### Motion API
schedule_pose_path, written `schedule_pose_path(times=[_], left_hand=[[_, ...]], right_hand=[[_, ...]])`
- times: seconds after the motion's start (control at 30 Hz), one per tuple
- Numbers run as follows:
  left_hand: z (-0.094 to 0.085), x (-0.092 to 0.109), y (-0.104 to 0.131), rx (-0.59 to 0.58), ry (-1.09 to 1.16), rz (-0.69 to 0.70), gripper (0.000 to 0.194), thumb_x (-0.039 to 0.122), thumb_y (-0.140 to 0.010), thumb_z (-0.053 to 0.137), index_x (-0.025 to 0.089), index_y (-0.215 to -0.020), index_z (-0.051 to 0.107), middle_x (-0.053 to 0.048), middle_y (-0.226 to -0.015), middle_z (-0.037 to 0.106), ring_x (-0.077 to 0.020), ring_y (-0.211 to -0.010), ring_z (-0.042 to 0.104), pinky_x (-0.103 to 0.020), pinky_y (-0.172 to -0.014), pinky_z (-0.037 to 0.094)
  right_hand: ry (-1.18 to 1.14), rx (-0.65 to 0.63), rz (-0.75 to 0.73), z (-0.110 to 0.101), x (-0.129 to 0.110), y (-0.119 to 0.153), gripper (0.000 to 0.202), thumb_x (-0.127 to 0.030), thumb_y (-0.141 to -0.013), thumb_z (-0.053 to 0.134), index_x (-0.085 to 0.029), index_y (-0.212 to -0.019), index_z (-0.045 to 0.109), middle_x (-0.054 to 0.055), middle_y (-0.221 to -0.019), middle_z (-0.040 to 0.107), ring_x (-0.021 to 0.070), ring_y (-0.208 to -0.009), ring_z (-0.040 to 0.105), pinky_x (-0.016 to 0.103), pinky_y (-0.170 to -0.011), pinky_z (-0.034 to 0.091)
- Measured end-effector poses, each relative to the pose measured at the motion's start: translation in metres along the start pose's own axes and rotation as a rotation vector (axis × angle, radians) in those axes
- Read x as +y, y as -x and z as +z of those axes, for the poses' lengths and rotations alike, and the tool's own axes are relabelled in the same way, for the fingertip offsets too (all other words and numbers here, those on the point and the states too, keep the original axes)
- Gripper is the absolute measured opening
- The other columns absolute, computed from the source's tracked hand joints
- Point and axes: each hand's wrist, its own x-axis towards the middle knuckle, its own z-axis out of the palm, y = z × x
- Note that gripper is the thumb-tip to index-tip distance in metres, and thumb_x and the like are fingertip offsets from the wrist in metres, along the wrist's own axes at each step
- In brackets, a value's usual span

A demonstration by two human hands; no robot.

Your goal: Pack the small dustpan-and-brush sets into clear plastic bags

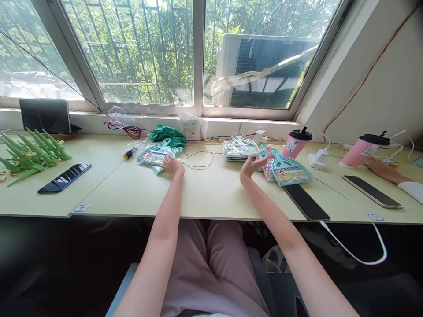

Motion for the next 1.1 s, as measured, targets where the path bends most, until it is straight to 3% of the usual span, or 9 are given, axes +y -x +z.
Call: schedule_pose_path(times=[0.07, 0.2, 0.37, 0.6, 0.67, 0.77, 0.83, 0.9, 1.1], left_hand=[[0.001, 0.003, 0.005, -0.056, -0.043, 0.082, 0.056, 0.006, -0.082, 0.053, 0.014, -0.137, 0.06, -0.029, -0.151, 0.054, -0.0454, -0.15, 0.039, -0.081, -0.12, 0.01], [0.008, 0.016, 0.02, -0.195, -0.068, 0.26, 0.037, 0.007, -0.091, 0.045, 0.015, -0.119, 0.068, -0.025, -0.125, 0.068, -0.0388, -0.141, 0.051, -0.069, -0.126, 0.011], [0.017, 0.031, 0.039, -0.277, -0.069, 0.451, 0.033, 0.004, -0.088, 0.047, 0.016, -0.107, 0.071, -0.019, -0.096, 0.074, -0.037, -0.125, 0.064, -0.059, -0.128, 0.014], [0.018, 0.042, 0.055, -0.364, -0.079, 0.584, 0.026, 0.02, -0.091, 0.064, 0.019, -0.116, 0.072, -0.016, -0.095, 0.075, -0.0385, -0.126, 0.063, -0.056, -0.13, 0.017], [0.013, 0.041, 0.047, -0.31, -0.131, 0.541, 0.031, 0.024, -0.098, 0.055, 0.021, -0.126, 0.068, -0.018, -0.115, 0.074, -0.0362, -0.136, 0.057, -0.057, -0.13, 0.017], [-0.001, 0.03, 0.022, -0.187, -0.228, 0.249, 0.037, 0.021, -0.102, 0.044, 0.022, -0.136, 0.06, -0.019, -0.142, 0.063, -0.0345, -0.147, 0.047, -0.063, -0.125, 0.026], [-0.013, 0.018, 0.003, -0.166, -0.295, 0.02, 0.037, 0.027, -0.101, 0.052, 0.019, -0.137, 0.057, -0.025, -0.147, 0.059, -0.0386, -0.146, 0.046, -0.066, -0.118, 0.034], [-0.023, 0.007, -0.01, -0.183, -0.312, -0.087, 0.041, 0.038, -0.097, 0.063, 0.015, -0.131, 0.058, -0.029, -0.147, 0.056, -0.0439, -0.146, 0.044, -0.066, -0.112, 0.04], [-0.032, 0.002, -0.015, -0.029, -0.274, -0.022, 0.035, 0.035, -0.089, 0.076, 0.018, -0.115, 0.06, -0.027, -0.142, 0.061, -0.0445, -0.141, 0.049, -0.061, -0.112, 0.041]], right_hand=[[-0.004, 0.092, -0.112, 0.0, -0.009, 0.016, 0.07, -0.028, -0.098, 0.037, -0.023, -0.165, 0.02, 0.022, -0.167, 0.023, 0.0264, -0.151, 0.046, 0.048, -0.116, 0.051], [-0.104, -0.233, -0.279, 0.015, -0.012, 0.038, 0.06, -0.025, -0.091, 0.046, -0.025, -0.151, 0.045, 0.016, -0.158, 0.043, 0.0243, -0.129, 0.062, 0.043, -0.109, 0.053], [-0.161, -0.502, -0.118, 0.028, 0.005, 0.029, 0.036, -0.02, -0.084, 0.048, -0.02, -0.116, 0.065, 0.012, -0.126, 0.07, 0.0203, -0.094, 0.069, 0.039, -0.095, 0.057], [-0.242, -0.663, 0.148, 0.025, 0.015, 0.016, 0.025, -0.015, -0.081, 0.05, -0.019, -0.095, 0.071, 0.003, -0.093, 0.078, 0.0117, -0.07, 0.069, 0.021, -0.061, 0.051], [-0.238, -0.711, 0.152, 0.026, 0.015, 0.018, 0.024, -0.015, -0.082, 0.052, -0.019, -0.092, 0.073, 0.003, -0.093, 0.078, 0.0111, -0.069, 0.069, 0.019, -0.057, 0.049], [-0.229, -0.779, 0.127, 0.026, 0.016, 0.02, 0.023, -0.013, -0.081, 0.054, -0.019, -0.089, 0.075, 0.003, -0.093, 0.079, 0.0109, -0.068, 0.069, 0.02, -0.061, 0.052], [-0.234, -0.819, 0.109, 0.026, 0.016, 0.021, 0.022, -0.011, -0.082, 0.055, -0.019, -0.087, 0.075, 0.002, -0.09, 0.079, 0.0107, -0.068, 0.069, 0.022, -0.069, 0.056], [-0.241, -0.857, 0.1, 0.027, 0.017, 0.021, 0.021, -0.01, -0.082, 0.057, -0.019, -0.086, 0.076, 0.002, -0.086, 0.079, 0.0106, -0.067, 0.068, 0.025, -0.075, 0.058], [-0.279, -0.918, 0.091, 0.028, 0.02, 0.02, 0.021, -0.008, -0.083, 0.058, -0.018, -0.085, 0.077, 0.003, -0.086, 0.079, 0.0114, -0.065, 0.065, 0.027, -0.076, 0.059]])
